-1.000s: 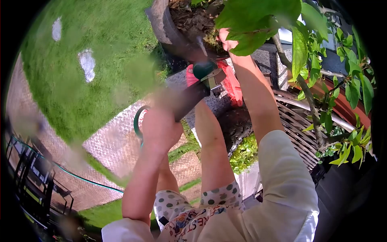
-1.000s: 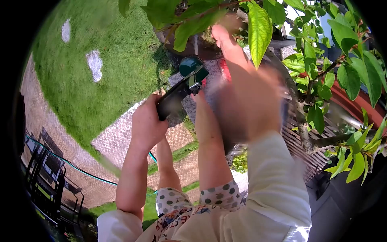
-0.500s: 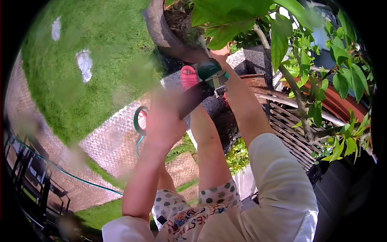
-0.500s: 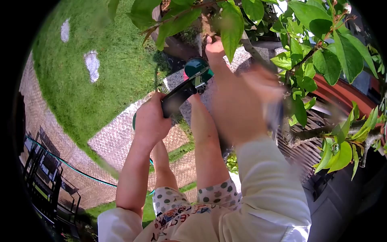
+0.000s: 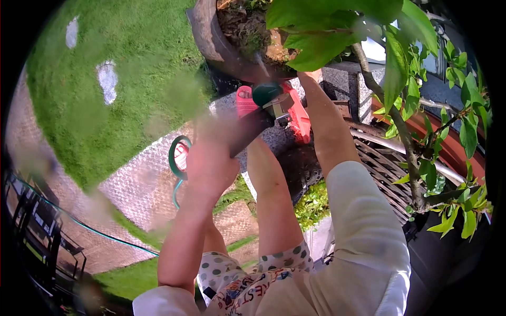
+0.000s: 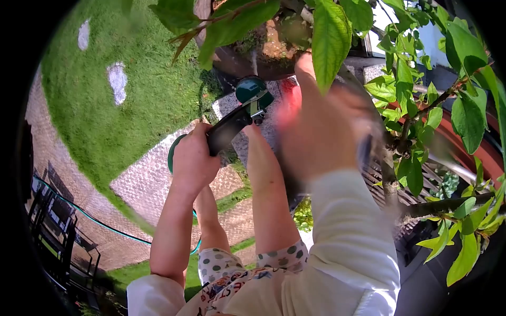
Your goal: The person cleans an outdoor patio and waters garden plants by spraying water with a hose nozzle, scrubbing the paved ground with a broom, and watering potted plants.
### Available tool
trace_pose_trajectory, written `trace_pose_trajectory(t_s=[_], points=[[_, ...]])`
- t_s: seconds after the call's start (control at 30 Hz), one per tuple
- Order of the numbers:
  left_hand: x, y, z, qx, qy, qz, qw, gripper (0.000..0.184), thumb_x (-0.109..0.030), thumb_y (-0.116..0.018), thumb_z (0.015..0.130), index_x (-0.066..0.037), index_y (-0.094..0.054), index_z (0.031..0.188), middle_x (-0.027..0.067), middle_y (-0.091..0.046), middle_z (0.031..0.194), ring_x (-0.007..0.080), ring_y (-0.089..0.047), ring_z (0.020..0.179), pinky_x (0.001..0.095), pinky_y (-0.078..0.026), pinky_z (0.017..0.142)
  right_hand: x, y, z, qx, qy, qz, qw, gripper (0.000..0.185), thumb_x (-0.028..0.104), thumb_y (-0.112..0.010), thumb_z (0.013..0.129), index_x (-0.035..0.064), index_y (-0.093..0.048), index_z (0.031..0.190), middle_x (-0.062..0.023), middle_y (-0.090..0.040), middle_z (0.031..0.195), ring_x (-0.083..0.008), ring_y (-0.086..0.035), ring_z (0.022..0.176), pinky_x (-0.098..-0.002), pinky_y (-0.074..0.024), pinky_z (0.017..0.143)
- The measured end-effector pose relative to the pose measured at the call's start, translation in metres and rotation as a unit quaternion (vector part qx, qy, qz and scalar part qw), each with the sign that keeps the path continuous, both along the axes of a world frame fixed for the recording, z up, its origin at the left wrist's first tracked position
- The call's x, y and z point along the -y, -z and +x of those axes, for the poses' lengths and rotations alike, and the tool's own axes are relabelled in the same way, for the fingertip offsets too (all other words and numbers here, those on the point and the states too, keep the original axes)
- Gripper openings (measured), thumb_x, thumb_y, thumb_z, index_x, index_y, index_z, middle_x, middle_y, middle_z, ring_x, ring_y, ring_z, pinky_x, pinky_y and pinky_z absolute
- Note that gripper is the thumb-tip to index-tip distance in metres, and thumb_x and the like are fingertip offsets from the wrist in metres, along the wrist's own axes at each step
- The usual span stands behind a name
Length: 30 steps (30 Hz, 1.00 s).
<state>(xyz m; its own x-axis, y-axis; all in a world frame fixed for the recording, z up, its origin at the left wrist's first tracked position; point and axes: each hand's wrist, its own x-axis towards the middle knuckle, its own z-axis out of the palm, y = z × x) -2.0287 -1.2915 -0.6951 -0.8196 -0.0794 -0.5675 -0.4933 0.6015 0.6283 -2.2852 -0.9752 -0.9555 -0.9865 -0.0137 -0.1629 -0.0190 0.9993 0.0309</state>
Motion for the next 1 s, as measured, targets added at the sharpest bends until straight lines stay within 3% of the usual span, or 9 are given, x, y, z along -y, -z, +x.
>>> trace_pose_trajectory(t_s=[0.17,0.3,0.4,0.43,0.5,0.73,0.83,0.9,1.0], points=[[0.005,-0.003,-0.002,0.036,-0.004,0.004,0.999,0.039,-0.001,-0.063,0.067,-0.005,-0.057,0.105,0.0208,-0.065,0.086,0.0397,-0.063,0.083,0.0461,-0.049,0.072,0.011,0.023,0.004,-0.120,-0.046,-0.130,0.983,0.029,0.028,-0.065,0.081,0.0068,-0.065,0.101,-0.0152,-0.066,0.088,-0.0342,-0.063,0.081,-0.0427,-0.0513,0.073],[0.005,-0.001,-0.005,0.011,-0.022,0.009,1.000,0.041,0.000,-0.062,0.066,-0.004,-0.057,0.107,0.0209,-0.065,0.089,0.0399,-0.063,0.085,0.0457,-0.049,0.074,0.120,-0.055,0.029,-0.184,-0.044,-0.195,0.962,0.017,0.018,-0.072,0.076,0.0067,-0.067,0.088,-0.0166,-0.067,0.076,-0.0334,-0.065,0.072,-0.0393,-0.0525,0.069],[0.008,-0.003,-0.010,-0.028,-0.036,0.019,0.999,0.043,0.001,-0.061,0.065,-0.004,-0.057,0.108,0.0214,-0.065,0.090,0.0400,-0.063,0.085,0.0456,-0.050,0.075,0.117,-0.044,0.028,-0.201,-0.064,-0.199,0.957,0.024,0.022,-0.073,0.075,0.0053,-0.065,0.091,-0.0159,-0.068,0.092,-0.0306,-0.064,0.087,-0.0381,-0.0508,0.078],[0.009,-0.004,-0.010,-0.027,-0.034,0.019,0.999,0.043,0.001,-0.061,0.065,-0.004,-0.057,0.108,0.0214,-0.065,0.090,0.0400,-0.063,0.085,0.0456,-0.049,0.075,0.089,-0.017,0.031,-0.277,-0.119,-0.117,0.946,0.025,0.022,-0.072,0.075,0.0051,-0.065,0.092,-0.0157,-0.067,0.098,-0.0300,-0.063,0.093,-0.0379,-0.0500,0.080],[0.012,-0.004,-0.010,-0.020,-0.033,0.019,0.999,0.043,0.001,-0.061,0.066,-0.004,-0.057,0.108,0.0213,-0.065,0.090,0.0400,-0.063,0.085,0.0458,-0.049,0.074,0.030,0.018,0.020,-0.100,-0.001,-0.051,0.994,0.033,0.025,-0.069,0.076,0.0045,-0.065,0.101,-0.0145,-0.061,0.119,-0.0281,-0.055,0.114,-0.0374,-0.0464,0.089],[0.005,0.019,-0.006,-0.027,-0.049,0.012,0.998,0.039,0.000,-0.062,0.068,-0.005,-0.057,0.106,0.0210,-0.065,0.087,0.0400,-0.063,0.084,0.0465,-0.049,0.074,-0.008,-0.033,-0.014,0.072,0.005,0.132,0.989,0.029,0.024,-0.064,0.078,0.0052,-0.068,0.100,-0.0123,-0.065,0.111,-0.0266,-0.060,0.107,-0.0363,-0.0499,0.083],[0.002,0.023,-0.008,-0.030,-0.049,0.008,0.998,0.037,-0.001,-0.063,0.068,-0.006,-0.057,0.105,0.0211,-0.065,0.086,0.0401,-0.063,0.082,0.0464,-0.049,0.073,-0.010,-0.023,-0.030,0.080,-0.089,0.248,0.961,0.025,0.024,-0.061,0.080,0.0079,-0.071,0.097,-0.0096,-0.068,0.104,-0.0245,-0.065,0.098,-0.0356,-0.0523,0.077],[0.001,0.024,-0.008,-0.035,-0.045,0.006,0.998,0.037,-0.001,-0.063,0.068,-0.006,-0.057,0.105,0.0212,-0.065,0.086,0.0401,-0.063,0.082,0.0462,-0.049,0.073,-0.012,-0.017,-0.025,-0.030,-0.146,0.262,0.954,0.020,0.020,-0.057,0.083,0.0112,-0.074,0.088,-0.0058,-0.072,0.090,-0.0216,-0.070,0.082,-0.0341,-0.0548,0.069],[0.006,0.023,-0.006,-0.058,-0.039,-0.003,0.998,0.039,-0.001,-0.063,0.068,-0.006,-0.058,0.106,0.0210,-0.066,0.087,0.0398,-0.063,0.083,0.0458,-0.050,0.074,0.002,-0.023,-0.017,0.046,-0.043,0.240,0.969,0.022,0.019,-0.056,0.080,0.0072,-0.074,0.087,-0.0108,-0.071,0.088,-0.0229,-0.070,0.085,-0.0343,-0.0553,0.073]])
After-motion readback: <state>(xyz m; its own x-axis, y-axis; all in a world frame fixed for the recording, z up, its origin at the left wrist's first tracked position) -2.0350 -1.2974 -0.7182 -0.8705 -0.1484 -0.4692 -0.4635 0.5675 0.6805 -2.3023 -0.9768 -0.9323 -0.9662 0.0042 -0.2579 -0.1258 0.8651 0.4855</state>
